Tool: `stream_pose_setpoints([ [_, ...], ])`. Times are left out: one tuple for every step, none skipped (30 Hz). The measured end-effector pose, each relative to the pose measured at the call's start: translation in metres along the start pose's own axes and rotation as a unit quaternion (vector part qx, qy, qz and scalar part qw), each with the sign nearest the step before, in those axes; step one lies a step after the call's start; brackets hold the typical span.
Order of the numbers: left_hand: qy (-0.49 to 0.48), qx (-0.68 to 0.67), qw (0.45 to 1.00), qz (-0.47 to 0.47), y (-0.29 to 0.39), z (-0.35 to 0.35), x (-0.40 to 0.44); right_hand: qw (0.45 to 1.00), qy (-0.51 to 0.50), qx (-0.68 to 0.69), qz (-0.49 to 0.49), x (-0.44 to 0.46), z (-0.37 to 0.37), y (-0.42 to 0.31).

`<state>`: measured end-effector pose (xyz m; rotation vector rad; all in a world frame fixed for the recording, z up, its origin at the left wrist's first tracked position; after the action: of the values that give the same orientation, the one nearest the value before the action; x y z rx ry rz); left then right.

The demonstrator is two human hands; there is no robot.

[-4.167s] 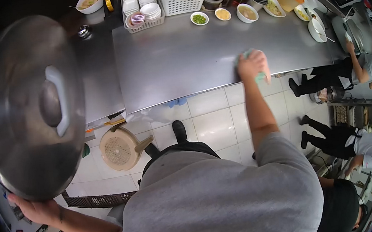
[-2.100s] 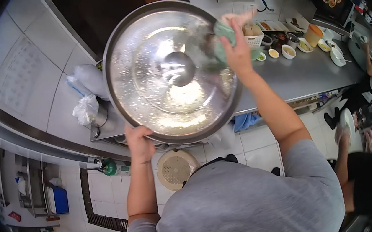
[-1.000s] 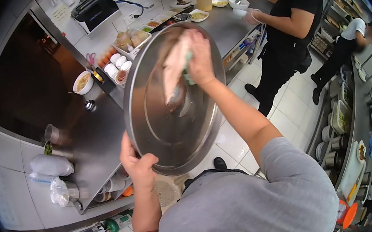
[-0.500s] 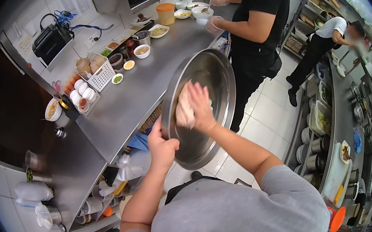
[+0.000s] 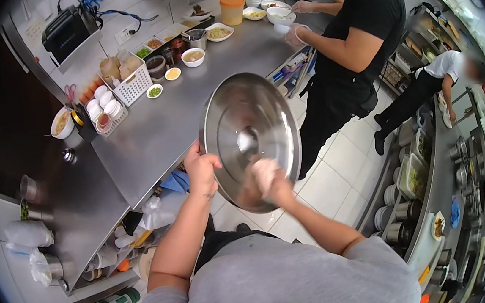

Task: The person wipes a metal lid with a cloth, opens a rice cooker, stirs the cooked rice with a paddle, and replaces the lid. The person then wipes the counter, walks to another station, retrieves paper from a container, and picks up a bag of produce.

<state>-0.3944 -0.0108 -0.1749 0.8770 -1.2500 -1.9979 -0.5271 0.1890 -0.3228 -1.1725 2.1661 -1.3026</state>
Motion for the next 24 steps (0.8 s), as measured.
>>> stream_pose_setpoints([
  [0.009,-0.006,1.0,0.003,-0.007,0.006,0.003,0.994,0.01,-0.056,-0.093,-0.02,0.031,-0.016],
  [0.018,-0.011,1.0,0.005,-0.013,0.011,0.006,0.992,-0.091,0.063,-0.054,-0.015,0.039,-0.059],
  [0.017,-0.005,1.0,0.008,-0.018,0.016,0.008,0.978,-0.092,0.19,-0.007,-0.011,0.046,-0.081],
  [0.011,0.008,1.0,-0.01,-0.032,0.013,0.018,0.945,-0.087,0.314,0.037,-0.005,0.05,-0.096],
  [-0.008,0.007,1.0,-0.029,-0.046,0.011,0.035,0.953,-0.095,0.286,0.026,0.004,0.044,-0.111],
  [-0.03,0.008,0.998,-0.047,-0.056,0.008,0.049,0.961,-0.101,0.259,0.015,0.01,0.035,-0.124],
  [-0.027,0.002,0.996,-0.082,-0.062,0.008,0.055,0.979,-0.123,0.161,0.038,0.016,0.026,-0.137],
  [-0.025,-0.007,0.993,-0.117,-0.067,0.011,0.057,0.983,-0.125,0.111,0.076,0.019,0.022,-0.139],
  [-0.022,-0.015,0.988,-0.15,-0.074,0.014,0.06,0.983,-0.127,0.062,0.114,0.022,0.019,-0.141],
  [-0.02,-0.03,0.987,-0.159,-0.101,0.012,0.072,0.98,-0.128,0.011,0.152,0.026,0.016,-0.142],
  [-0.063,-0.054,0.976,-0.201,-0.126,0.017,0.077,0.984,-0.085,-0.028,0.156,0.029,0.009,-0.147],
  [-0.107,-0.076,0.962,-0.242,-0.141,0.023,0.078,0.982,-0.061,-0.031,0.175,0.03,0.008,-0.142],
  [-0.127,-0.052,0.957,-0.256,-0.142,0.027,0.074,0.98,-0.037,-0.033,0.195,0.027,0.009,-0.129],
  [-0.146,-0.028,0.951,-0.27,-0.142,0.03,0.069,0.976,-0.014,-0.035,0.215,0.023,0.007,-0.116],
  [-0.214,0.003,0.936,-0.28,-0.125,0.036,0.056,0.966,0.005,-0.03,0.255,0.02,0.002,-0.099],
  [-0.257,0.038,0.895,-0.362,-0.125,0.032,0.05,0.955,0.024,-0.025,0.295,0.015,-0.005,-0.081],
  [-0.265,0.103,0.893,-0.35,-0.121,0.02,0.055,0.948,0.034,-0.029,0.314,0.007,-0.013,-0.063],
  [-0.272,0.168,0.885,-0.338,-0.118,0.007,0.06,0.941,0.045,-0.032,0.334,-0.004,-0.019,-0.045],
  [-0.305,0.2,0.888,-0.281,-0.103,-0.003,0.069,0.925,0.071,0.033,0.372,-0.018,-0.019,-0.03],
  [-0.338,0.23,0.885,-0.223,-0.084,-0.015,0.076,0.902,0.097,0.099,0.408,-0.036,-0.015,-0.017],
  [-0.369,0.259,0.877,-0.165,-0.069,-0.029,0.084,0.898,0.115,0.108,0.411,-0.053,-0.009,-0.007],
  [-0.362,0.29,0.881,-0.092,-0.069,-0.053,0.102,0.894,0.134,0.117,0.412,-0.069,-0.002,0.005],
  [-0.353,0.318,0.88,-0.018,-0.07,-0.078,0.117,0.861,0.176,0.157,0.451,-0.093,0.007,0.021],
  [-0.331,0.335,0.882,-0.002,-0.063,-0.102,0.127,0.823,0.216,0.196,0.488,-0.119,0.018,0.037],
])
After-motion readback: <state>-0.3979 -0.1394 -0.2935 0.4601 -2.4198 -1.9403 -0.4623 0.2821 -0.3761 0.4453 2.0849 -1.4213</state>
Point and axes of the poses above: each hand's wrist, its own x-axis towards the middle knuckle, its own z-axis out of the palm, y = z × x, the point moved 7 cm from there along x, towards the middle knuckle, and after that the axes turned 11 degrees about x, right-handed, at the moved point
